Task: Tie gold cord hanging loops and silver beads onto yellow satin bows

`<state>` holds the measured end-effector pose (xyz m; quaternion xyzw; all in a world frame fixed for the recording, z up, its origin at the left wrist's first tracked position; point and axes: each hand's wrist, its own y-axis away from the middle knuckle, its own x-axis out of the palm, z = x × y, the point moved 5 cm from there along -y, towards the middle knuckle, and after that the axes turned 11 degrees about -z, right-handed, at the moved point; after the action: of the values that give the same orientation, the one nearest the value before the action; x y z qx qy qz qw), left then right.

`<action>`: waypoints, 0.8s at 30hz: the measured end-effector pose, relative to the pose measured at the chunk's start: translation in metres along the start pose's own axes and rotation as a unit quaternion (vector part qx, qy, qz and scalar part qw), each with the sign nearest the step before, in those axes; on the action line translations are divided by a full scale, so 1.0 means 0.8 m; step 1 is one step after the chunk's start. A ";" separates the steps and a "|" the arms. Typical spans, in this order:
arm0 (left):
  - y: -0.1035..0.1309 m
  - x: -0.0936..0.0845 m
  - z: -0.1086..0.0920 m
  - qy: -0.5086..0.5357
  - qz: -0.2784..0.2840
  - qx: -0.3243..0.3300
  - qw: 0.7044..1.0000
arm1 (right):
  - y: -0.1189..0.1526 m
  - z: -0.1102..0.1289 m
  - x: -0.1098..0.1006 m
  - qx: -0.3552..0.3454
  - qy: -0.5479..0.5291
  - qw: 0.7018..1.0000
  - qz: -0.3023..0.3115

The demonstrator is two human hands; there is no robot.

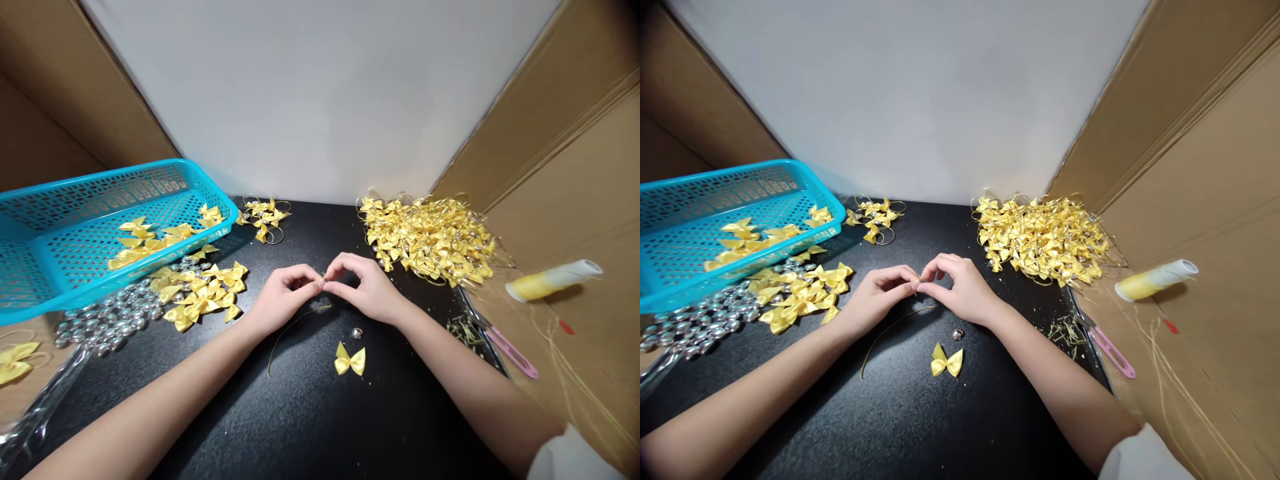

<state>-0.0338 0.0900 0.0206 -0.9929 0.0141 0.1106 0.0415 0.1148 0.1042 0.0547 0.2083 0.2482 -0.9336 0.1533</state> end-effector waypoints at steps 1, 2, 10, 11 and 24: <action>0.000 0.000 0.000 0.005 0.000 -0.006 1.000 | 0.000 0.000 -0.001 0.000 0.006 1.000 -0.003; 0.000 0.000 -0.001 0.007 0.000 -0.007 1.000 | 0.000 0.000 -0.001 -0.001 0.013 1.000 -0.002; 0.001 -0.002 -0.010 -0.006 -0.009 0.014 1.000 | 0.001 -0.002 0.004 0.004 0.093 0.995 0.030; 0.001 -0.002 -0.010 -0.006 -0.013 0.012 1.000 | 0.002 -0.001 0.004 -0.001 0.104 0.994 0.033; 0.000 -0.004 -0.001 0.047 -0.043 -0.033 0.997 | 0.006 -0.001 0.006 -0.006 0.111 0.994 -0.016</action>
<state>-0.0371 0.0901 0.0219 -0.9975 -0.0303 0.0625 0.0130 0.1130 0.1000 0.0498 0.3054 0.2727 -0.9055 0.1111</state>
